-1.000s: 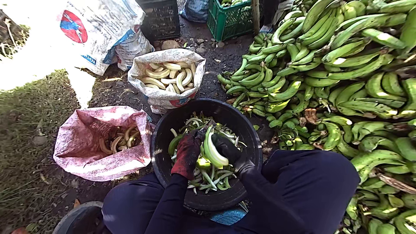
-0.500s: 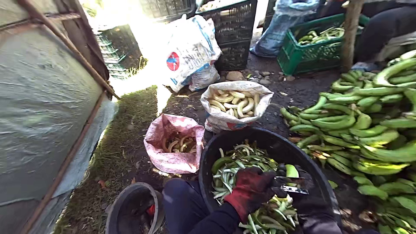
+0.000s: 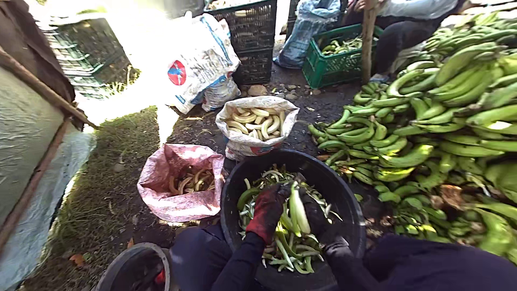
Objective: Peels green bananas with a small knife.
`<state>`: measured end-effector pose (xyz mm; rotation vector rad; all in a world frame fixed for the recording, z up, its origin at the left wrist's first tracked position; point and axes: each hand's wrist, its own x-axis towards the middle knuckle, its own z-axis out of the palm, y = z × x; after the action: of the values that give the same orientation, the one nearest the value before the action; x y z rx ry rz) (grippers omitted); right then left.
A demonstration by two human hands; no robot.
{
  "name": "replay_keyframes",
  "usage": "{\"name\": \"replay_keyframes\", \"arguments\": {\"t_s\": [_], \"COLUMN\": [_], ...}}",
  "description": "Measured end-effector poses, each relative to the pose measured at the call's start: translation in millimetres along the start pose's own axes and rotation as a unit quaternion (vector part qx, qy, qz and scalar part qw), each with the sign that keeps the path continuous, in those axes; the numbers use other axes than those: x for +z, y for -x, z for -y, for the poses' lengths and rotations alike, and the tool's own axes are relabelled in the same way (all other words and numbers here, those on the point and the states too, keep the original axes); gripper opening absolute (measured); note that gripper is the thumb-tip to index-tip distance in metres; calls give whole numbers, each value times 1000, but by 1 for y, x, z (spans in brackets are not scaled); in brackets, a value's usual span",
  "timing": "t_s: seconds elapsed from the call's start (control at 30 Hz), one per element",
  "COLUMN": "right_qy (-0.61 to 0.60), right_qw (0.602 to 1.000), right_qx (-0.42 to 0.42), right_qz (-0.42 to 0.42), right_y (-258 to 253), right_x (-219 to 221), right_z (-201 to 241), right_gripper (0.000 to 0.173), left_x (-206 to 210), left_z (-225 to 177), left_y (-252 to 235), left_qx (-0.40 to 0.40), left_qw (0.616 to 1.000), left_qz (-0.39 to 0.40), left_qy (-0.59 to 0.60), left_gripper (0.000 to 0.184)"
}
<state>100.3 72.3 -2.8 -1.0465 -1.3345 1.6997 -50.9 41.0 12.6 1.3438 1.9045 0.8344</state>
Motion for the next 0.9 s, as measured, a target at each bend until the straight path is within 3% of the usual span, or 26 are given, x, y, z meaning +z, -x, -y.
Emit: {"name": "replay_keyframes", "arguments": {"t_s": [0.1,0.17,0.27,0.33,0.43,0.53,0.77,0.83,0.9], "right_qy": [49,-58,-237,-260,-354,-437,-385,-359,-235], "right_qw": [991,988,959,954,930,891,908,928,970], "right_qx": [74,118,152,130,86,121,144,88,25], "right_qz": [99,84,-21,-73,-51,-7,-80,-40,-52], "right_y": [7,6,-1,-2,1,1,9,8,12], "right_x": [-5,-12,-28,-39,-50,-59,-37,-29,-17], "right_z": [3,0,5,8,13,15,28,9,-3], "right_gripper": [55,52,44,46,47,50,42,41,34], "left_x": [-3,-3,-1,4,5,6,9,10,12], "left_z": [12,13,4,-1,-11,-10,-6,-7,-6], "left_y": [-6,-6,3,12,24,29,25,24,21], "left_qx": [-65,-74,-4,65,156,228,223,183,122], "left_qw": [993,994,998,994,970,959,962,973,985], "left_qz": [4,0,39,90,153,109,70,49,8], "left_qy": [94,82,47,-4,-104,-130,-138,-132,-125], "left_gripper": [48,49,48,45,50,56,53,46,42]}}
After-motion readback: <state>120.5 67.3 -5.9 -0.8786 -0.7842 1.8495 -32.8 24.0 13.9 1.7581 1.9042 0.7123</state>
